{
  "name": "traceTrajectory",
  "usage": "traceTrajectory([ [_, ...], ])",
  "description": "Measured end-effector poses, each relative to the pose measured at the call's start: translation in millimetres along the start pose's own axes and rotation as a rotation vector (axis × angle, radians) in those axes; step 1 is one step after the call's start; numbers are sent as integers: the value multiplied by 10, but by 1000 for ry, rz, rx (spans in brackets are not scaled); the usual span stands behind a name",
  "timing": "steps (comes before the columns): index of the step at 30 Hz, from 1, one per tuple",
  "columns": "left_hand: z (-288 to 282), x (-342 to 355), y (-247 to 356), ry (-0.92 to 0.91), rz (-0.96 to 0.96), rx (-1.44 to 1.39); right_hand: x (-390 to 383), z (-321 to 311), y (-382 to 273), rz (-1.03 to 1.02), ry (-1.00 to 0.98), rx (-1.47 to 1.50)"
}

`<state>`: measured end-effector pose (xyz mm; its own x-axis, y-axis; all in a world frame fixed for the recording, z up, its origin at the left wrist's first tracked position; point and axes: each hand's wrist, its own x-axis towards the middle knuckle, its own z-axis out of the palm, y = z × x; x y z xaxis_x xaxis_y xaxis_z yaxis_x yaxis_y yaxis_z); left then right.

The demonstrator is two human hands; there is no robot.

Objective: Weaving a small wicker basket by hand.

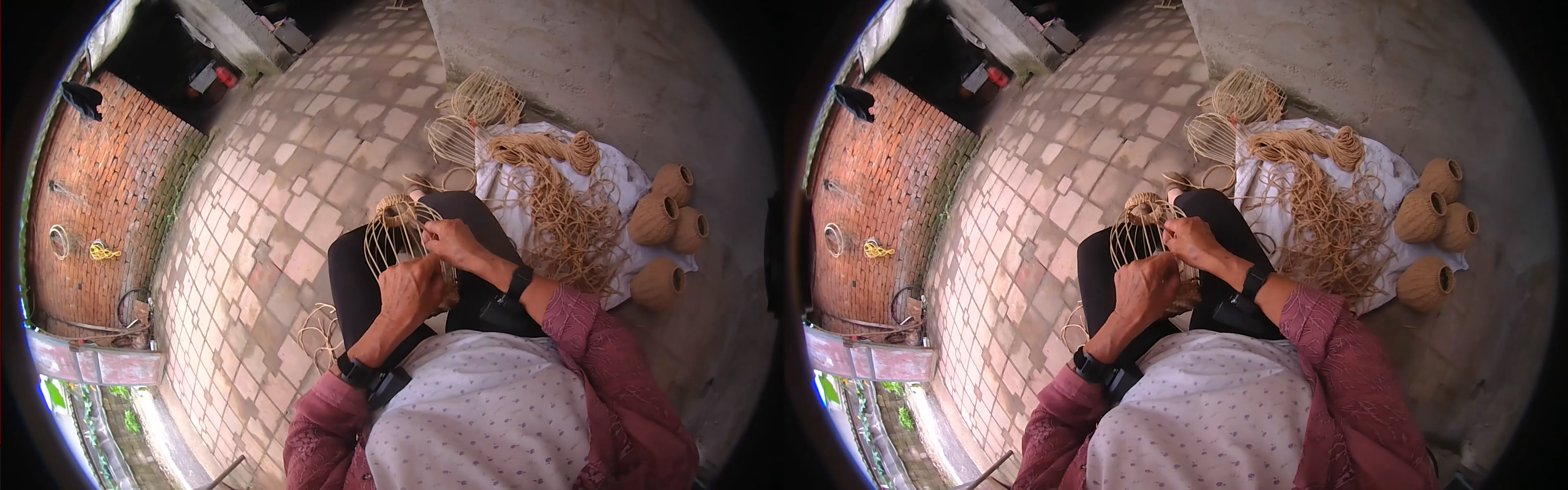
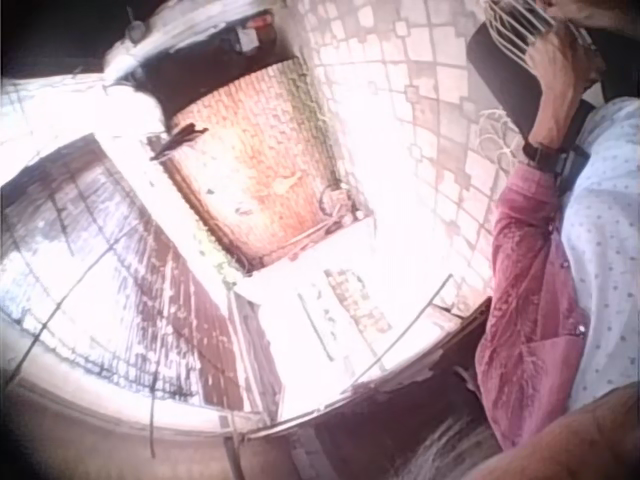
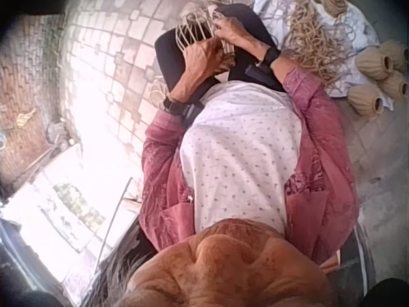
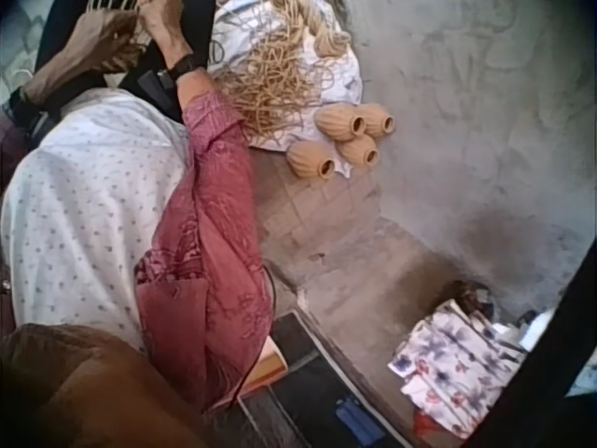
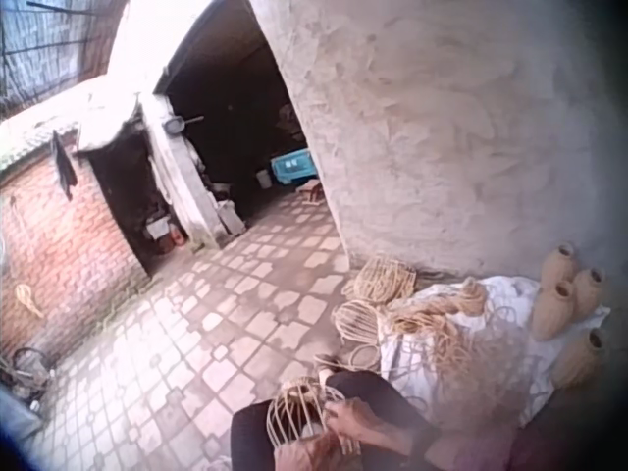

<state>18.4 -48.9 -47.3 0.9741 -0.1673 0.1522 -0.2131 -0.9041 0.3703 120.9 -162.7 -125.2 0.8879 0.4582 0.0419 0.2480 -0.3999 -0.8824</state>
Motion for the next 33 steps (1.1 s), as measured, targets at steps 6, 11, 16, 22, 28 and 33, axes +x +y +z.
traceTrajectory([
  [6,-58,-190,-257,82,-231,-314,226,-15,-394,-183,-85,-100],
  [11,-26,-404,-371,21,-266,-525,-15,-93,-476,-288,-103,-223],
  [16,-90,-402,-329,-25,-148,-376,-439,-497,-279,264,-261,552],
  [22,-125,-248,-235,167,-90,-332,-666,-577,-92,466,-168,714],
  [28,-55,-147,-205,-101,-139,-381,-401,-556,59,283,-48,586],
  [33,-24,-153,-135,-54,-267,-445,-107,-369,-64,71,-91,448],
])
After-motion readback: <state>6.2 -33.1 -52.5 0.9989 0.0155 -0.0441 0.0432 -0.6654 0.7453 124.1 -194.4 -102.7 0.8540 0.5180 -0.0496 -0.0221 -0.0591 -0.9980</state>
